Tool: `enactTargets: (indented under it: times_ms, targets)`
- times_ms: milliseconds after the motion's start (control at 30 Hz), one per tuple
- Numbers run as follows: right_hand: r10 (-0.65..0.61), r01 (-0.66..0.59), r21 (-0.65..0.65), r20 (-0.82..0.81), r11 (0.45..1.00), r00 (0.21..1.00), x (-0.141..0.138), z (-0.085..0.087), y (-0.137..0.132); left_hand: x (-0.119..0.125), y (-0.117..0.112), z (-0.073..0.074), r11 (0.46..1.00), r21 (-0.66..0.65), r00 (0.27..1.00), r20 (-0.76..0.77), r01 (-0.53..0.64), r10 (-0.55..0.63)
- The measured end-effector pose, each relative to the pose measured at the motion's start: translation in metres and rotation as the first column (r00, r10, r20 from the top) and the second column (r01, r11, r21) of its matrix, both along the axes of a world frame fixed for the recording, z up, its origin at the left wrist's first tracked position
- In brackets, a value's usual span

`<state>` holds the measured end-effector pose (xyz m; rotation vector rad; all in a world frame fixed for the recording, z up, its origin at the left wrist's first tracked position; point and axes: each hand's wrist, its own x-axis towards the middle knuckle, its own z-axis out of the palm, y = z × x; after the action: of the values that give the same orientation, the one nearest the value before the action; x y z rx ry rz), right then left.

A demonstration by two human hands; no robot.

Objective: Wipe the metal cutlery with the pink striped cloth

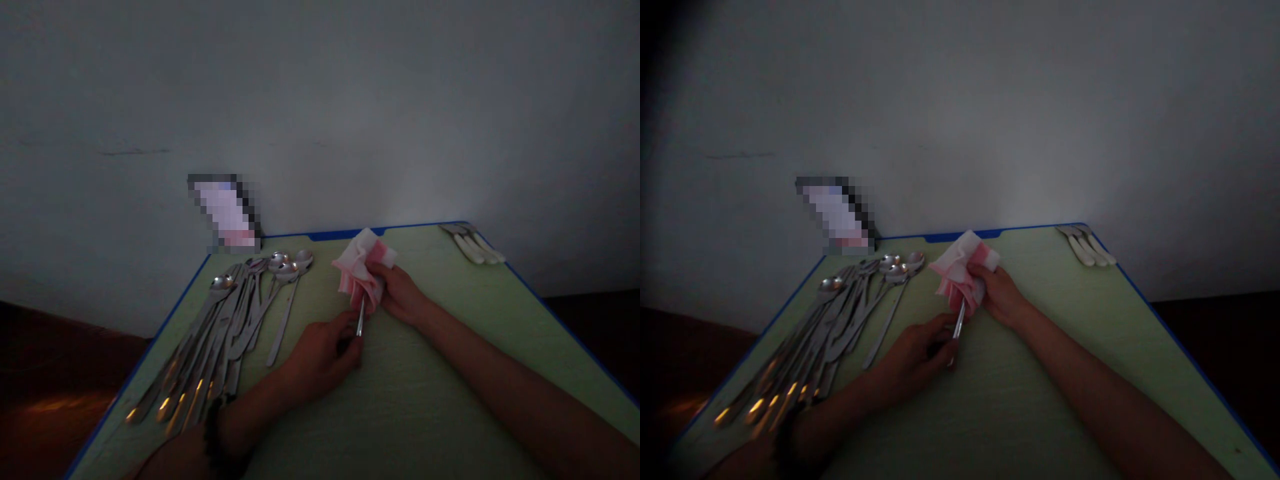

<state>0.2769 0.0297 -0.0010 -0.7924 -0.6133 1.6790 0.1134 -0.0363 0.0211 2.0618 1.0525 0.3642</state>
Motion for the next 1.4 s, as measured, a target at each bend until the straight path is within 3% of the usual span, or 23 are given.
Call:
enactTargets:
  times_ms: [200, 400, 667, 1000, 1267, 1400]
  targets:
    - [-0.034, 0.031, -0.04, -0.078, 0.999, 0.996, 0.0011, -0.001, 0.0041, 0.0, 0.0001, 0.0013, 1.0, 0.0, 1.0, 0.011, 0.005, -0.005]
    - [0.036, -0.033, 0.016, -0.176, 0.999, 0.984, 0.0034, 0.001, 0.0065, -0.0007, 0.0, 0.0015, 1.0, -0.007, 1.0, 0.03, 0.0, 0.001]
    - [0.207, -0.202, 0.056, -0.097, 0.978, 0.974, 0.006, 0.0005, 0.0029, -0.0008, 0.0, 0.0009, 0.996, 0.072, 0.999, -0.01, -0.051, 0.051]
    - [-0.057, 0.051, -0.041, -0.156, 0.998, 0.986, 0.001, 0.0, 0.004, -0.0027, 0.0002, 0.0043, 0.991, -0.003, 0.991, -0.001, -0.135, 0.135]
    - [-0.082, 0.076, -0.051, -0.137, 0.996, 0.987, 0.0008, -0.0016, 0.0051, -0.0032, 0.0009, 0.0012, 0.993, 0.01, 0.993, 0.013, -0.116, 0.116]
    - [-0.004, 0.0, -0.022, -0.193, 1.0, 0.981, 0.001, 0.0037, 0.0035, -0.0037, 0.0031, -0.0002, 0.993, 0.028, 0.987, 0.112, -0.118, 0.114]
